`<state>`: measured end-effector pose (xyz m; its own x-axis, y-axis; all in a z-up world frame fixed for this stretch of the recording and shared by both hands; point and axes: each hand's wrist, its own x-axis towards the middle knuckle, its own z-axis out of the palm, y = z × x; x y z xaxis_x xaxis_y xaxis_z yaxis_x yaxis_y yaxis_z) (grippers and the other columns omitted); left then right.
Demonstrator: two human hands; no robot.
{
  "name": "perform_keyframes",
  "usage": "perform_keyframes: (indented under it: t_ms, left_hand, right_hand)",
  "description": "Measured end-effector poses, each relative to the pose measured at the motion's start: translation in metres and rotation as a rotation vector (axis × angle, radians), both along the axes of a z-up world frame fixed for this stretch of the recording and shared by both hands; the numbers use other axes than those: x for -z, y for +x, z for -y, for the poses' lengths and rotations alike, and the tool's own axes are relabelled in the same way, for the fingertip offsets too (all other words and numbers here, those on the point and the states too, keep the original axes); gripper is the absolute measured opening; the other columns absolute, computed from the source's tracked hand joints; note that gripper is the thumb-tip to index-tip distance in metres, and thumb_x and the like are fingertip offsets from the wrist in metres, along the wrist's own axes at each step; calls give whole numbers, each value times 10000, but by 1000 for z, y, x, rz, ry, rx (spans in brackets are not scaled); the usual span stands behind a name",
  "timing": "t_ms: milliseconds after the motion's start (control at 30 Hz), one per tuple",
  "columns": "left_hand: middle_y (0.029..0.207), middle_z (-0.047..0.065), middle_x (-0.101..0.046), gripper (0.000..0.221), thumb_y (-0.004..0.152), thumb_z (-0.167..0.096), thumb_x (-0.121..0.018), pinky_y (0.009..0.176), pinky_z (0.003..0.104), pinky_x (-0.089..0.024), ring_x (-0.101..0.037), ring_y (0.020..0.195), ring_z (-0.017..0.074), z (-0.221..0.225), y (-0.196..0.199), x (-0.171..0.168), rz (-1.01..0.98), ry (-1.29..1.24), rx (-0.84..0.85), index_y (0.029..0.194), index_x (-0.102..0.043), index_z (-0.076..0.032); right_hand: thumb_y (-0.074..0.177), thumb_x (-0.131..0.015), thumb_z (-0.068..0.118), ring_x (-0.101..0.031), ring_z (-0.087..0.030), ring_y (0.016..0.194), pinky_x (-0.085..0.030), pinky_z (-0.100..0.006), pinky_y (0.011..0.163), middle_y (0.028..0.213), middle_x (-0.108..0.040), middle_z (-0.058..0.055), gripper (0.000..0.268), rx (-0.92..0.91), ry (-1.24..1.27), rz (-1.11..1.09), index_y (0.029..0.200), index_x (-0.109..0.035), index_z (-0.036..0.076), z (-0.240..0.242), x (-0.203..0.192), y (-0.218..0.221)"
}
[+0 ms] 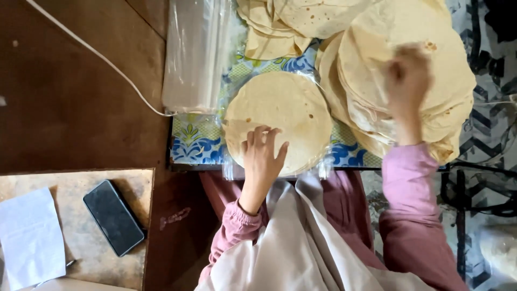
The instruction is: The person stacks flatbreads one by one into a plastic sleeve and presses down on the stack by hand.
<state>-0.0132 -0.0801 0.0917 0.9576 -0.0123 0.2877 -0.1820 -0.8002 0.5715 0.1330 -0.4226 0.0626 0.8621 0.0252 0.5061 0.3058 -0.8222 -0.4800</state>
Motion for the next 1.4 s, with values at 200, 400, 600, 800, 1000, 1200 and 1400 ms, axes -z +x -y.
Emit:
perform_keyframes:
  t_ms: [200,400,600,800,1000,1200,1400]
  left_hand:
    - [1155,68,-627,351,849,-264,-790,898,479,-445,-577,1103,304,-4,-2,-2,-7,21,20,1160,-697,-133]
    - [1131,77,-659,340,857,-278,-785,919,476,-460,-601,1089,307,-41,-17,14,11,34,-57,1148,-695,-126]
    - [1123,80,-670,276,894,-266,-762,890,461,-472,-614,1083,311,-62,-18,21,-23,63,-158,1137,-705,-147]
    - [1129,85,-661,323,889,-275,-759,851,469,-461,-605,1086,316,-46,-19,21,-23,37,-117,1170,-695,-127]
    - [1120,73,-669,312,881,-292,-768,868,470,-466,-602,1081,316,-52,-31,24,-48,72,-130,1147,-701,-142]
    - [1125,82,-666,303,888,-274,-759,894,471,-475,-605,1090,315,-66,-38,10,-78,104,-161,1157,-707,-145]
    - [1129,93,-661,345,879,-275,-763,876,471,-473,-602,1095,325,-79,-39,11,-80,111,-181,1180,-690,-122]
  right_hand:
    - [914,-685,-141,-756,-305,1158,-536,-446,1052,1199,-776,-174,184,213,169,311,979,-783,1,137,73,18]
    - [1006,-618,99,-729,-303,1116,-600,-406,988,1207,-733,-192,192,206,1277,52,1102,-710,-38,247,114,-29]
    - [1160,-426,312,-639,-336,1204,-539,-443,1052,1381,-720,-248,396,114,1524,-29,1324,-571,-18,284,123,-57]
    - [1105,-633,219,-616,-417,1041,-487,-490,920,1142,-690,-253,286,284,163,49,1209,-637,-48,159,56,-6]
    - [1011,-778,214,-686,-380,1054,-518,-459,914,1138,-695,-240,289,359,50,-105,1201,-709,7,134,37,50]
    - [1066,-713,231,-733,-279,1143,-619,-424,1036,1223,-748,-128,263,68,1004,-11,1224,-664,27,196,53,56]
    - [1150,-495,231,-635,-270,1292,-507,-410,1121,1359,-659,-115,292,-565,1203,-149,1336,-614,39,80,-82,-81]
